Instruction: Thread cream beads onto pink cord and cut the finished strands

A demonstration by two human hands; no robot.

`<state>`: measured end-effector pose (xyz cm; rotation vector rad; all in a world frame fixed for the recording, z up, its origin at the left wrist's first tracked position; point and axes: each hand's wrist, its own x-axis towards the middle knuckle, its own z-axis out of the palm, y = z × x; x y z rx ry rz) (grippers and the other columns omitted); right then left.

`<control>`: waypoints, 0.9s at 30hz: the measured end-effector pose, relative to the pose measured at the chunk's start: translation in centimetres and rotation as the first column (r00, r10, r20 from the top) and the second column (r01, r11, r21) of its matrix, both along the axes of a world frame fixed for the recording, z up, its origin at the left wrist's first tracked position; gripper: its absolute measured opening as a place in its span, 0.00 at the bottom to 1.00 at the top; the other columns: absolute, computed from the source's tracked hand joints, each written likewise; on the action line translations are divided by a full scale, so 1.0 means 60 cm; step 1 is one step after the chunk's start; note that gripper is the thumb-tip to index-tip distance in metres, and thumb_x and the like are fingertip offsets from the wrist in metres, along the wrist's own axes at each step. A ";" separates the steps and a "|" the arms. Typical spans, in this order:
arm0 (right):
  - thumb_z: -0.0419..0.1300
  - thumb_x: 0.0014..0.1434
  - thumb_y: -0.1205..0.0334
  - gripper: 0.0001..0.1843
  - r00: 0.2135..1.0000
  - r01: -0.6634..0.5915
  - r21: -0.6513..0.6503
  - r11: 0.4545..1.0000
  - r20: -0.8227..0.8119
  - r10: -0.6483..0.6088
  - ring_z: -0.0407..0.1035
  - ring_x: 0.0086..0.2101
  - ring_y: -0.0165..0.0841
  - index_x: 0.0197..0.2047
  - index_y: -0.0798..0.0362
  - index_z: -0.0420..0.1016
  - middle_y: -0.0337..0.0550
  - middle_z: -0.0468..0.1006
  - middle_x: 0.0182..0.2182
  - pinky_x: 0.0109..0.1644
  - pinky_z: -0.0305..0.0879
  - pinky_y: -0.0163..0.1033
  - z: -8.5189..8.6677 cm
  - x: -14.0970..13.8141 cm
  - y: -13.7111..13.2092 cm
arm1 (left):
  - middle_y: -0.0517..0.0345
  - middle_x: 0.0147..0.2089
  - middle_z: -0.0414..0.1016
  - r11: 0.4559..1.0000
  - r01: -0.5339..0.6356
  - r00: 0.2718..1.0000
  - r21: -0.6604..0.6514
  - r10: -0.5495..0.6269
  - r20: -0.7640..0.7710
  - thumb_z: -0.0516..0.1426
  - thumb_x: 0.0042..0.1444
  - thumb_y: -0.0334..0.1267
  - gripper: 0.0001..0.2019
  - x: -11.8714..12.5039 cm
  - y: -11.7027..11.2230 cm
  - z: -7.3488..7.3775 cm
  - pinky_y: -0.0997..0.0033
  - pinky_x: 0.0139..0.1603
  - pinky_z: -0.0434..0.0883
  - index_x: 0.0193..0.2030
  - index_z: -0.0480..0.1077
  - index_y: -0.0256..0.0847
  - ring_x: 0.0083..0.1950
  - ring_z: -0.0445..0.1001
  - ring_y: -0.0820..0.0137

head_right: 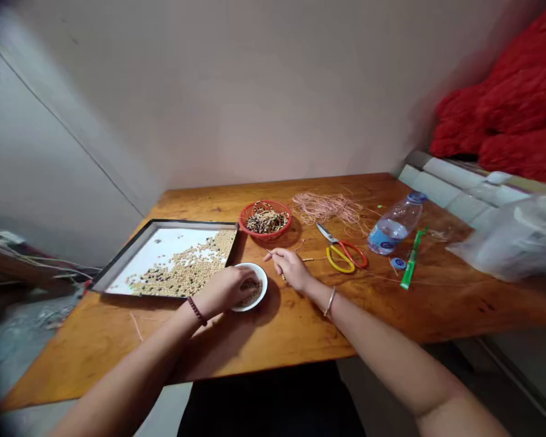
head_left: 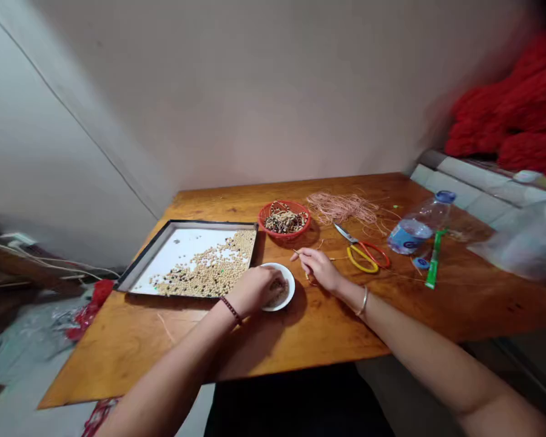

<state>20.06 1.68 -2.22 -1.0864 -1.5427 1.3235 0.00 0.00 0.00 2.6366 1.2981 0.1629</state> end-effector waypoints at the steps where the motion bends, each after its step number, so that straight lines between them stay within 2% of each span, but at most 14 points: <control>1: 0.49 0.56 0.51 0.18 1.000 0.004 -0.005 1.000 0.000 -0.004 0.50 0.16 0.24 0.37 0.56 0.70 0.30 0.58 0.17 0.19 0.48 0.30 -0.001 -0.001 -0.001 | 0.54 0.38 0.77 1.000 -0.003 1.000 -0.005 0.002 -0.007 0.55 0.56 0.39 0.08 0.000 -0.002 0.003 0.72 0.36 0.67 0.39 0.73 0.41 0.36 0.75 0.65; 7: 0.49 0.58 0.51 0.18 1.000 0.002 0.024 1.000 -0.015 -0.001 0.52 0.18 0.25 0.36 0.56 0.71 0.30 0.58 0.16 0.21 0.49 0.30 -0.005 -0.003 -0.002 | 0.53 0.37 0.77 1.000 0.001 1.000 -0.027 -0.001 -0.015 0.55 0.56 0.38 0.08 0.000 -0.006 0.013 0.72 0.36 0.67 0.39 0.74 0.41 0.35 0.74 0.67; 13: 0.50 0.59 0.50 0.17 0.999 0.008 -0.005 1.000 -0.039 -0.008 0.50 0.17 0.25 0.34 0.55 0.72 0.30 0.56 0.16 0.21 0.47 0.31 -0.007 -0.007 0.003 | 0.54 0.36 0.77 0.996 -0.004 1.000 -0.089 0.005 0.015 0.54 0.57 0.37 0.09 -0.004 -0.005 0.017 0.73 0.36 0.67 0.40 0.75 0.41 0.35 0.75 0.67; 17: 0.53 0.59 0.54 0.16 0.999 0.024 0.120 0.993 0.023 -0.027 0.60 0.24 0.27 0.31 0.56 0.74 0.37 0.67 0.21 0.28 0.55 0.32 0.002 -0.010 0.004 | 0.52 0.34 0.77 0.993 -0.014 1.000 -0.120 0.012 -0.013 0.51 0.59 0.37 0.12 -0.003 -0.002 0.022 0.73 0.34 0.67 0.38 0.75 0.40 0.32 0.74 0.68; 21: 0.51 0.62 0.57 0.16 0.997 -0.015 0.192 0.981 0.079 0.000 0.67 0.31 0.30 0.32 0.57 0.75 0.42 0.75 0.29 0.37 0.60 0.34 0.004 -0.015 -0.002 | 0.52 0.35 0.77 0.993 0.026 1.000 -0.111 -0.027 -0.004 0.49 0.60 0.37 0.13 -0.004 0.005 0.023 0.73 0.34 0.67 0.38 0.76 0.40 0.32 0.74 0.68; 27: 0.52 0.63 0.58 0.15 0.972 -0.115 0.179 0.977 0.222 0.073 0.66 0.29 0.28 0.37 0.56 0.77 0.39 0.76 0.28 0.33 0.58 0.31 -0.019 -0.024 -0.004 | 0.51 0.38 0.78 0.991 0.084 0.993 -0.100 -0.075 0.086 0.48 0.60 0.34 0.14 -0.016 0.019 0.008 0.72 0.39 0.70 0.41 0.75 0.42 0.37 0.76 0.68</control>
